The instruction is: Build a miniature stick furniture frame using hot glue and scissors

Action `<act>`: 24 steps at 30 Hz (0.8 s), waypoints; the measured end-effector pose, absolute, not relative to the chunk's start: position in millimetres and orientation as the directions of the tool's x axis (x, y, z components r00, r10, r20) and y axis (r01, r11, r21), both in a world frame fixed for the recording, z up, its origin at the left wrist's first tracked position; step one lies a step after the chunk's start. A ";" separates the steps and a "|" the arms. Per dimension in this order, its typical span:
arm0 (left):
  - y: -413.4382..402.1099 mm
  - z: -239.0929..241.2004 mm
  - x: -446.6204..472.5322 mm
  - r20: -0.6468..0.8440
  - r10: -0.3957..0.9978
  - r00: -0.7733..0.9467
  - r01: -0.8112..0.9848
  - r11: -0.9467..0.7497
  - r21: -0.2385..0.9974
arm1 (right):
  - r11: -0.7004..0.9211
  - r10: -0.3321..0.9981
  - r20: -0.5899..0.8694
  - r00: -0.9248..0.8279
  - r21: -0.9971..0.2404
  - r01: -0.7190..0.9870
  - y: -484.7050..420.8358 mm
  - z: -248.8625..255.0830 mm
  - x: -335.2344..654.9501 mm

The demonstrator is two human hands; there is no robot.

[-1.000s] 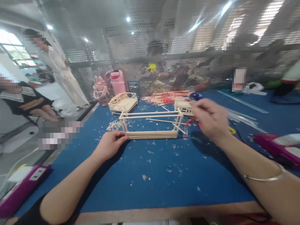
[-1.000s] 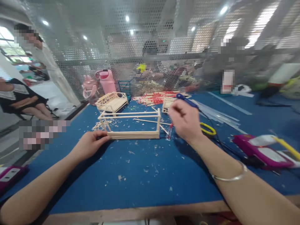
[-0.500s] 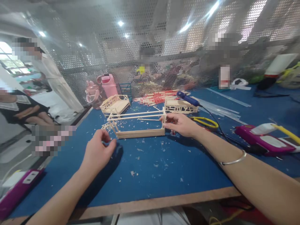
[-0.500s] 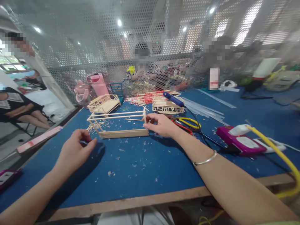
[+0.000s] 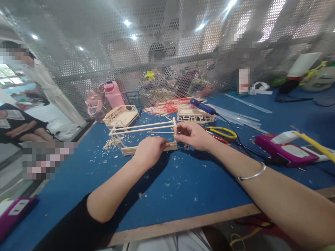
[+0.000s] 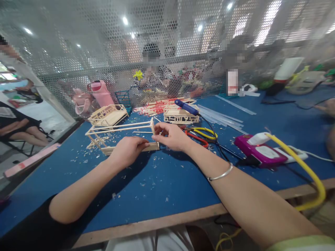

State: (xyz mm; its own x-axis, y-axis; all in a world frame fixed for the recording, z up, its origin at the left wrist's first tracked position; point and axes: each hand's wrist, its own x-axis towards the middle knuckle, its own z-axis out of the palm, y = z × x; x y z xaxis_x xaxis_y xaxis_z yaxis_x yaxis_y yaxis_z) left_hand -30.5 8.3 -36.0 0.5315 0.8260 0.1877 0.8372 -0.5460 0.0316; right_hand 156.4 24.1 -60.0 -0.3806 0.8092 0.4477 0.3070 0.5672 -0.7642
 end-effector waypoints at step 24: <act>6.1 -48.6 -39.2 0.226 0.767 0.601 0.795 -0.603 -0.068 | 0.563 0.815 0.453 -0.361 -0.767 0.309 24.2 -64.3 154.9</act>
